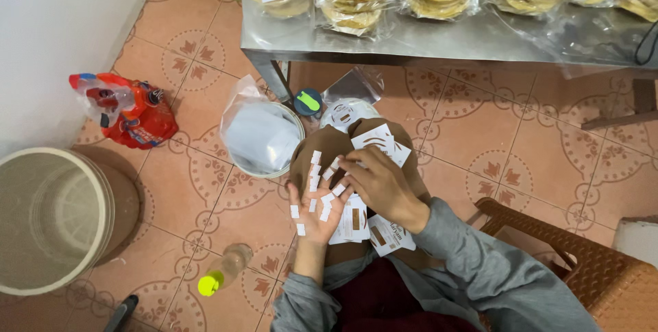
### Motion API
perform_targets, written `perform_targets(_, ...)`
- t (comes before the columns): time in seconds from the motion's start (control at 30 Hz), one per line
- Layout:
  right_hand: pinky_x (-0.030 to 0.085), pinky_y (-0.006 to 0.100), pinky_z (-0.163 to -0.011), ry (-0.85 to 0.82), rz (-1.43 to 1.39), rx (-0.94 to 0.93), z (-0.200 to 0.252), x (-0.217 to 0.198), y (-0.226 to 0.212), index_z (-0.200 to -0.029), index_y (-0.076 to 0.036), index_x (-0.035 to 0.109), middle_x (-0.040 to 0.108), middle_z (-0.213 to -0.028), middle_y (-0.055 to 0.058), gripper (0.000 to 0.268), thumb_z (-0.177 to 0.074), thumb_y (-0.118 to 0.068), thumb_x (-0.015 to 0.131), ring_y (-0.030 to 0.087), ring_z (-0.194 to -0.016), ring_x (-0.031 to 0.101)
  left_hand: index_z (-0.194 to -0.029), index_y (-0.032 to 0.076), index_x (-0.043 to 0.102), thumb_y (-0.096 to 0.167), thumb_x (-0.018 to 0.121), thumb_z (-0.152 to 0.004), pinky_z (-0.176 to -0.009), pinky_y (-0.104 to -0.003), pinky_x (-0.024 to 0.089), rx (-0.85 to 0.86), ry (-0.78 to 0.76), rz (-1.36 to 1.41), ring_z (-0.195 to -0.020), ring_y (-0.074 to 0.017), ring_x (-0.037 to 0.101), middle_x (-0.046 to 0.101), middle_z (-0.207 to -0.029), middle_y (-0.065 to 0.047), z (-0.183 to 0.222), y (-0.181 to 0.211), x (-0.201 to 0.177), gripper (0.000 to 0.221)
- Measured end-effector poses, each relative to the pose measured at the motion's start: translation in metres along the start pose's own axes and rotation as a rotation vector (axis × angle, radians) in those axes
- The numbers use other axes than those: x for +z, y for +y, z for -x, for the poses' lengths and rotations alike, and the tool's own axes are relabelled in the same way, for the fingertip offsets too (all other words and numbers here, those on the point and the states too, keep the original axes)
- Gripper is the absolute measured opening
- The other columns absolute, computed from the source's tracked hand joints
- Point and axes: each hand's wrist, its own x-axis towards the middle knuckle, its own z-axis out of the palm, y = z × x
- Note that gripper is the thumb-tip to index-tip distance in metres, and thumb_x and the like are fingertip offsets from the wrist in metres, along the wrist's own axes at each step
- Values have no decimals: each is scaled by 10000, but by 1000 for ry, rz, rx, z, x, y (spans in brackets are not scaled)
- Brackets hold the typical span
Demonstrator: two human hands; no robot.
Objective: The person sits on a low stool and separates small rectangular stickers from a larger sheet by hand. They peel the stickers off one by one and place them into a pile on their lap. The person occasionally glances at a nearby table with packaged flatbreads.
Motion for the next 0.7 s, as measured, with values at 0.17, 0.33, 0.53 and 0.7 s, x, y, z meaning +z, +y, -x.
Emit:
perform_targets(0.17,543,370,-818,-89,75,46,-3,-10,-4,-949,-57,721,659,-1044,52,173,-781,-35,759,267,-994,622,-1644,153,268,685,488,-971,-1202,-569,325,-25,-55,-32,-1391,-458,432,287,-1658,-271,-2,-1,0,885)
perform_targets(0.33,542,348,-825,-64,-76,22,10,-18,-10,-935,-70,741,637,-1029,55,148,-799,-10,744,250,-988,630,-1655,149,266,685,510,-980,-1215,-589,277,-15,-117,-42,-1447,-499,357,277,-1678,-258,-1,1,7,896)
perform_targets(0.53,559,275,-729,-21,-211,362,41,-44,9,-1018,-101,805,732,-935,29,178,-855,-41,767,118,-841,688,-1633,133,259,677,537,-950,-1256,-655,189,23,-62,4,-1526,-503,244,282,-1655,-253,-2,0,9,916)
perform_targets(0.7,513,231,-639,-166,-278,705,81,-43,15,-1026,-70,808,783,-857,23,206,-821,-47,796,67,-729,667,-1643,101,245,658,545,-967,-1259,-675,196,22,-75,62,-1547,-482,244,284,-1653,-270,-5,-2,6,925)
